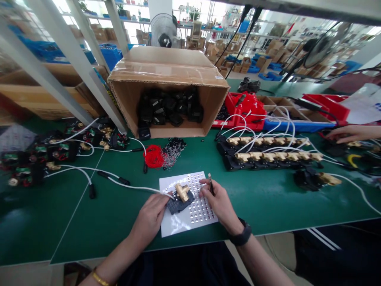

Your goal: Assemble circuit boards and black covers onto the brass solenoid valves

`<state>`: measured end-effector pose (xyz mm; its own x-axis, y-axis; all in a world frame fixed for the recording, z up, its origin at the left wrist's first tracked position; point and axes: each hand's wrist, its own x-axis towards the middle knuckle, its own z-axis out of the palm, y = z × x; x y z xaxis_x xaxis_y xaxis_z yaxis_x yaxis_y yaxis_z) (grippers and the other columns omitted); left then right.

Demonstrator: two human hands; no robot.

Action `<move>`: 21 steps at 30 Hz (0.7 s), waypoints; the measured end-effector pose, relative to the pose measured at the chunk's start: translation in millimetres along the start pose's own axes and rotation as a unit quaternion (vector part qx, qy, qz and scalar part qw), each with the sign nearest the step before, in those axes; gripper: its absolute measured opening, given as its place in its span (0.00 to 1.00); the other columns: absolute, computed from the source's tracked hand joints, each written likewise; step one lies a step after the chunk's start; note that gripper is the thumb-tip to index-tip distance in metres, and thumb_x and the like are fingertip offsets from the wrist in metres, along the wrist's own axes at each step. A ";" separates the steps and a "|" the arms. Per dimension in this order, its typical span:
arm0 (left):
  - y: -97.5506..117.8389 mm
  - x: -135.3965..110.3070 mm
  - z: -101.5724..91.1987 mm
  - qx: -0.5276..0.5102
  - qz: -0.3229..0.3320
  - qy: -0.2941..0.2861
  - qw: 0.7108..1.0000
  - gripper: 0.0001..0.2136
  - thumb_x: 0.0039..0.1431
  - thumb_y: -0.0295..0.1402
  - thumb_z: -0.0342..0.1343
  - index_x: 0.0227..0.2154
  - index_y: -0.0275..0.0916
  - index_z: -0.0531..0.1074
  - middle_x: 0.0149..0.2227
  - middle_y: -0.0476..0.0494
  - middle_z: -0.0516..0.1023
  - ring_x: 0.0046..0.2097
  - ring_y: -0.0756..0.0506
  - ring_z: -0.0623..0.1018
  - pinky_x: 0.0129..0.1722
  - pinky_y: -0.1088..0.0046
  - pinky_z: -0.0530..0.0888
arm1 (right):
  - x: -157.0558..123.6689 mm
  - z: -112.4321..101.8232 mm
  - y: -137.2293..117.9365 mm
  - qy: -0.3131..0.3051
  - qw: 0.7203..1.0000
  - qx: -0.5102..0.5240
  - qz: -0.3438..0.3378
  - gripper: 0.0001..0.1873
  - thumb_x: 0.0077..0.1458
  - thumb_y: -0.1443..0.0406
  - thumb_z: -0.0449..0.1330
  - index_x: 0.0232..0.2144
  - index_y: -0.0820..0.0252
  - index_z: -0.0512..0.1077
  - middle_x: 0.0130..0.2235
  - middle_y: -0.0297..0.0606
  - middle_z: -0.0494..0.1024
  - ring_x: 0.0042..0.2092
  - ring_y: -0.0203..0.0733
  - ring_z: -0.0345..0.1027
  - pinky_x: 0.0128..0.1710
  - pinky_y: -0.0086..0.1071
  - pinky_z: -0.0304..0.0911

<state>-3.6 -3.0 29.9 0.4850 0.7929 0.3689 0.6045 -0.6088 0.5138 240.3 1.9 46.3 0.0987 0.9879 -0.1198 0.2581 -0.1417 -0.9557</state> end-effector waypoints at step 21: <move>-45.0 189.3 35.2 0.162 -0.105 -0.171 0.966 0.09 0.59 0.35 0.52 0.37 0.34 0.70 0.40 0.43 0.73 0.42 0.46 0.73 0.42 0.62 0.72 | -26.4 33.0 13.8 0.095 0.971 -0.185 -0.120 0.06 0.53 0.68 0.49 0.29 0.60 0.66 0.26 0.35 0.71 0.27 0.37 0.65 0.27 0.27 0.59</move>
<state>83.3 173.5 49.4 0.4778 0.8781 -0.0229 0.8511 -0.4564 0.2595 209.6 -24.0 27.5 0.1591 0.9707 0.1801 0.6195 0.0439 -0.7838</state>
